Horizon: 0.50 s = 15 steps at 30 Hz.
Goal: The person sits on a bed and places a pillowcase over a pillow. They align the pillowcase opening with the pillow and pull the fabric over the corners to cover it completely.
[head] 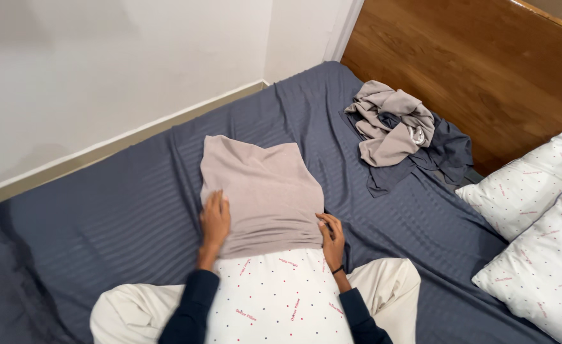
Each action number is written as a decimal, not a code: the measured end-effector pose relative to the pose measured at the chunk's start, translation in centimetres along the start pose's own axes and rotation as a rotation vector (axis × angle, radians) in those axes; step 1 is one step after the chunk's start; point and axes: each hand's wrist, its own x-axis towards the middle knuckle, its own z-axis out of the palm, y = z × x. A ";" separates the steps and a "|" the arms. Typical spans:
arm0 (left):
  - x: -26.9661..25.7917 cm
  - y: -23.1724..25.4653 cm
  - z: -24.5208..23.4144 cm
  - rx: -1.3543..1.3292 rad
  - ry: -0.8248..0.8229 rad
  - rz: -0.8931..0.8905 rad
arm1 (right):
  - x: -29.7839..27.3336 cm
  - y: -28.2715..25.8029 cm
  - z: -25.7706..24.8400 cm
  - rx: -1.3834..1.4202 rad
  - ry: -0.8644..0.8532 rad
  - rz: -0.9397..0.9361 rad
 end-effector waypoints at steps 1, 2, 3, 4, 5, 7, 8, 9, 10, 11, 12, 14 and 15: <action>-1.4 0.1 -0.1 -0.068 -0.006 -0.031 | 0.2 0.8 -0.2 0.032 -0.008 -0.055; -2.1 0.2 -0.1 -0.142 -0.014 -0.060 | 0.9 1.8 -0.4 0.061 -0.014 -0.112; -2.3 0.0 -0.7 -0.141 -0.011 -0.025 | 2.0 2.9 -0.2 0.071 0.015 0.015; -2.8 -0.3 -1.2 -0.147 -0.006 0.002 | 3.5 4.0 -0.1 0.071 0.037 0.143; -3.3 -0.5 -1.5 -0.152 -0.001 0.028 | 5.1 4.7 0.0 0.072 0.061 0.270; -4.2 -0.1 -1.8 -0.160 0.001 0.007 | 9.5 5.1 0.5 -0.028 -0.054 0.430; -4.3 0.2 -2.2 -0.159 0.000 0.003 | 11.3 4.9 1.0 -0.133 -0.068 0.386; -4.4 0.4 -2.7 -0.156 -0.022 -0.011 | 12.8 4.7 1.6 -0.236 -0.082 0.340; -4.4 0.7 -2.8 -0.161 -0.042 -0.023 | 14.5 4.2 2.3 -0.279 -0.101 0.377; -4.4 1.1 -3.0 -0.167 -0.063 -0.034 | 16.0 3.7 3.2 -0.323 -0.120 0.413; -4.4 1.4 -3.1 -0.168 -0.066 -0.030 | 17.2 3.3 3.8 -0.368 -0.139 0.451; -4.6 2.0 -3.6 -0.166 -0.073 -0.023 | 18.8 2.9 5.1 -0.212 -0.230 0.489; -4.7 2.3 -3.8 -0.165 -0.081 -0.035 | 19.3 2.7 5.7 -0.133 -0.277 0.507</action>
